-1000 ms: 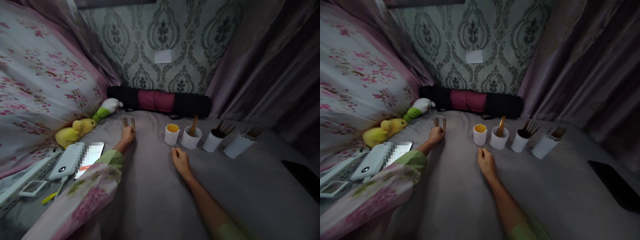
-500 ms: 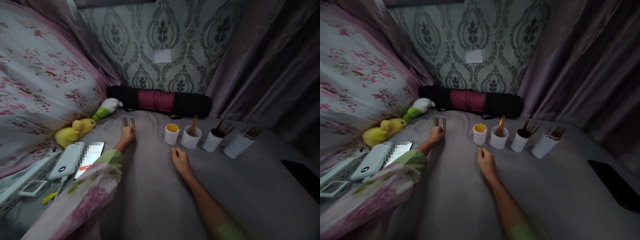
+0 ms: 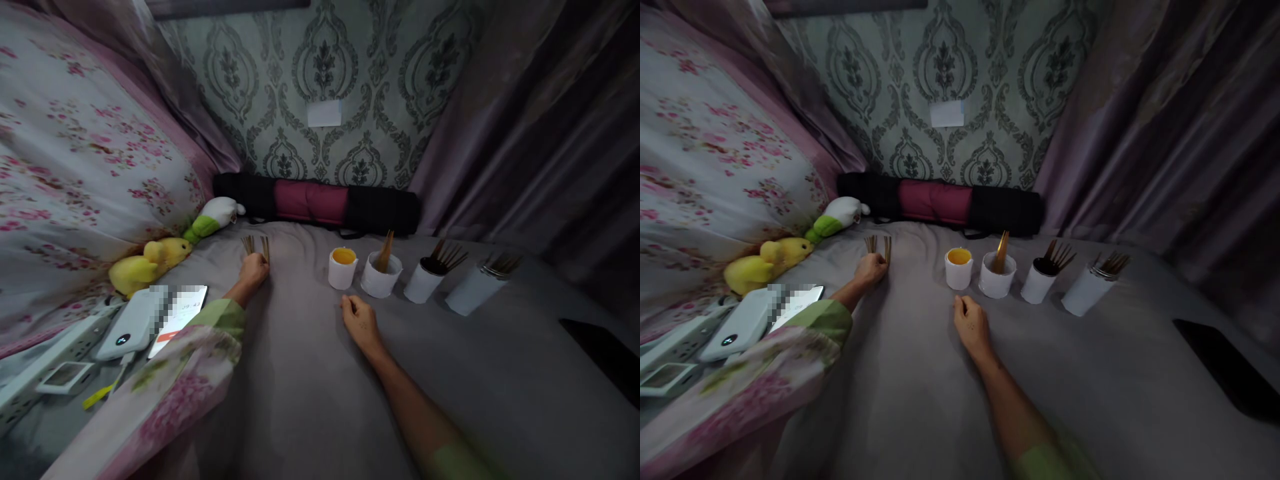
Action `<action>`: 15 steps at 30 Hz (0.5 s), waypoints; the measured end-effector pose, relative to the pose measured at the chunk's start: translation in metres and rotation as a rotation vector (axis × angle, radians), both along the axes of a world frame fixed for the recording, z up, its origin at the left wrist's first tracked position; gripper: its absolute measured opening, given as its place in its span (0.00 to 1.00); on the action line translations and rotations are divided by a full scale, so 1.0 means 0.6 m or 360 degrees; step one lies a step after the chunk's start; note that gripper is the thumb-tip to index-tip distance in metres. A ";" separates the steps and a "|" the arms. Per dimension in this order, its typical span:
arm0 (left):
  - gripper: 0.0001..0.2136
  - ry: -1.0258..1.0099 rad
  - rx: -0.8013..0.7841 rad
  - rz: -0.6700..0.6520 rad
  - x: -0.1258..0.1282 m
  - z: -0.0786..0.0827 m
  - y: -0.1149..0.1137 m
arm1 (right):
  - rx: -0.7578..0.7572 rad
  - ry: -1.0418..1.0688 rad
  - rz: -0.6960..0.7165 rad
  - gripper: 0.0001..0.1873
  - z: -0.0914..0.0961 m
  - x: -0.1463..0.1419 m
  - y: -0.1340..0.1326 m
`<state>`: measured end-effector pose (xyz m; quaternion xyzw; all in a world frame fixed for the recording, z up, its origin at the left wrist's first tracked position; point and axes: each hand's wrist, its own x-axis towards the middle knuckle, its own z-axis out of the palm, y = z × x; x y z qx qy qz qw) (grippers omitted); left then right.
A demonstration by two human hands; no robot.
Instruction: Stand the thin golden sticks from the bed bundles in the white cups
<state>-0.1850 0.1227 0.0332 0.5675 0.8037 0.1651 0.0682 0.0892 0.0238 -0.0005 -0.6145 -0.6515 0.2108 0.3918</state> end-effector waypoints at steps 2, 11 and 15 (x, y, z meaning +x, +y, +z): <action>0.12 -0.0010 -0.0004 0.0013 0.000 0.001 0.000 | -0.0008 0.0007 -0.0005 0.21 0.001 0.000 0.000; 0.12 -0.0014 -0.0003 0.0038 0.002 0.003 -0.004 | 0.0002 0.0013 -0.0008 0.21 0.003 0.000 0.000; 0.12 0.0011 0.0014 0.0019 0.005 0.000 -0.005 | 0.0012 0.0020 -0.0017 0.21 0.000 0.000 0.001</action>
